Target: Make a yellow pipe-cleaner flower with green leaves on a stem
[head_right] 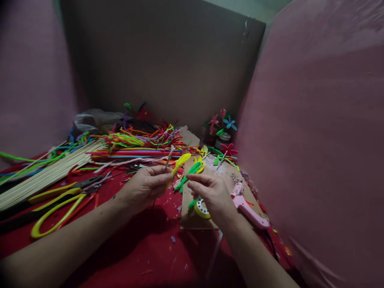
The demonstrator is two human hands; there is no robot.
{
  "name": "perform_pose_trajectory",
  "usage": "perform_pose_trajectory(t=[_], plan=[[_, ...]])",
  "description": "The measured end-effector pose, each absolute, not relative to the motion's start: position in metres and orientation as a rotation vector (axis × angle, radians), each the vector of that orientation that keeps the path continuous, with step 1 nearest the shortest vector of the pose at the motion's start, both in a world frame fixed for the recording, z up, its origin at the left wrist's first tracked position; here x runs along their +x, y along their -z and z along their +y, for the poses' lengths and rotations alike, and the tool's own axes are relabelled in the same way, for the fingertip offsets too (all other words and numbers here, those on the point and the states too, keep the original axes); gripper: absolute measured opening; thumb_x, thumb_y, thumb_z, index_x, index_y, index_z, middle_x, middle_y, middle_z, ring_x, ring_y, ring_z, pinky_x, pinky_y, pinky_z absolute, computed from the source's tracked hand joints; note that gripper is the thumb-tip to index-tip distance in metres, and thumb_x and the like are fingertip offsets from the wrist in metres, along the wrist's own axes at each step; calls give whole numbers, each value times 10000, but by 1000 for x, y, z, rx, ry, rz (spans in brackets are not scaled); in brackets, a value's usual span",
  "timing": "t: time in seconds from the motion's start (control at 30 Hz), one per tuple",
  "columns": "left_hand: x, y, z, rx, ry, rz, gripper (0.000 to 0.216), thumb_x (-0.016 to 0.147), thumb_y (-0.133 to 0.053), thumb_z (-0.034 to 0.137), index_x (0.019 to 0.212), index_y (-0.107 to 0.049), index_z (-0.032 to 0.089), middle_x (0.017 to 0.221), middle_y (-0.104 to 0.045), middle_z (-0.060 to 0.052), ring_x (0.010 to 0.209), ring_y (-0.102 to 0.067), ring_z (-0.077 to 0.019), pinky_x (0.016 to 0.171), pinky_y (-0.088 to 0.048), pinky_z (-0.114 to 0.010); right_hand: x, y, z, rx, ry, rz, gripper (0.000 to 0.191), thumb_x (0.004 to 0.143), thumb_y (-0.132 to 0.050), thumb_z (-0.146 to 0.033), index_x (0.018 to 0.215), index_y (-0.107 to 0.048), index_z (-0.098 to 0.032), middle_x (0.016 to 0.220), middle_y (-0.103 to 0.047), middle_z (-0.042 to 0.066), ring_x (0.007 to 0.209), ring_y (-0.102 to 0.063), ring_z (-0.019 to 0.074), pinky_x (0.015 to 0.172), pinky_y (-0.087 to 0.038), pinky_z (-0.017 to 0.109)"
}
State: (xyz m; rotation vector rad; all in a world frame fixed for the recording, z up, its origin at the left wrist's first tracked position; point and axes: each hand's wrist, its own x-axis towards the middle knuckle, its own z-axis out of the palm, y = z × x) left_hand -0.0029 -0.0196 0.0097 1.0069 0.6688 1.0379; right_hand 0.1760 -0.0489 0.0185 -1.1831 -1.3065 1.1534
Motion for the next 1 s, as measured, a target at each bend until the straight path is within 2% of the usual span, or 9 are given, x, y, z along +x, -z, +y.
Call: perform_pose_trajectory(t=[0.1, 0.27, 0.43, 0.6, 0.73, 0.83, 1.0], plan=[[-3, -9, -20, 1017, -1013, 656, 174, 665, -715, 228, 704, -577, 129, 485, -386, 78, 362, -236, 14, 375, -114, -162, 151, -19, -36, -935, -1346, -1119, 238, 549, -773, -269, 759, -734, -163, 587, -600, -7, 463, -434, 69, 472, -356, 230], [-4, -5, -18, 1052, -997, 637, 172, 691, -692, 233, 685, -559, 124, 502, -390, 71, 375, -225, 8, 381, -102, -175, 144, -15, -28, -815, -1411, -1134, 92, 582, -745, -197, 642, -694, -149, 574, -563, -19, 494, -454, 72, 479, -362, 214], [-2, -5, -19, 1089, -996, 636, 201, 719, -679, 292, 732, -566, 126, 543, -423, 64, 375, -212, 10, 375, -112, -176, 145, -14, -26, -784, -1408, -1122, 94, 612, -734, -190, 605, -650, -149, 563, -542, -27, 496, -464, 69, 481, -363, 201], [-2, -8, -18, 1130, -1146, 651, 273, 814, -546, 430, 888, -590, 170, 685, -574, 16, 372, -306, 4, 369, -191, -153, 145, -13, -23, -743, -1279, -992, 125, 589, -757, -213, 626, -655, -151, 569, -538, -30, 484, -447, 67, 452, -352, 200], [-2, -8, -19, 1231, -1166, 727, 238, 793, -587, 380, 807, -613, 144, 668, -573, 14, 389, -393, -7, 373, -265, -145, 145, -9, -25, -730, -1241, -972, 118, 600, -751, -220, 639, -662, -154, 572, -554, -26, 479, -447, 65, 449, -345, 205], [0, -8, -23, 1213, -1196, 768, 219, 785, -594, 354, 797, -620, 138, 652, -579, 7, 440, -502, -61, 404, -365, -176, 143, -8, -29, -733, -1231, -974, 118, 585, -757, -217, 626, -665, -156, 562, -566, -24, 474, -458, 70, 449, -349, 209], [4, -11, -27, 1274, -1288, 800, 182, 771, -610, 297, 723, -644, 125, 602, -574, 6, 535, -516, -81, 534, -428, -206, 138, -8, -34, -745, -1216, -995, 90, 616, -741, -217, 631, -674, -161, 558, -570, -29, 464, -456, 64, 451, -346, 207]])
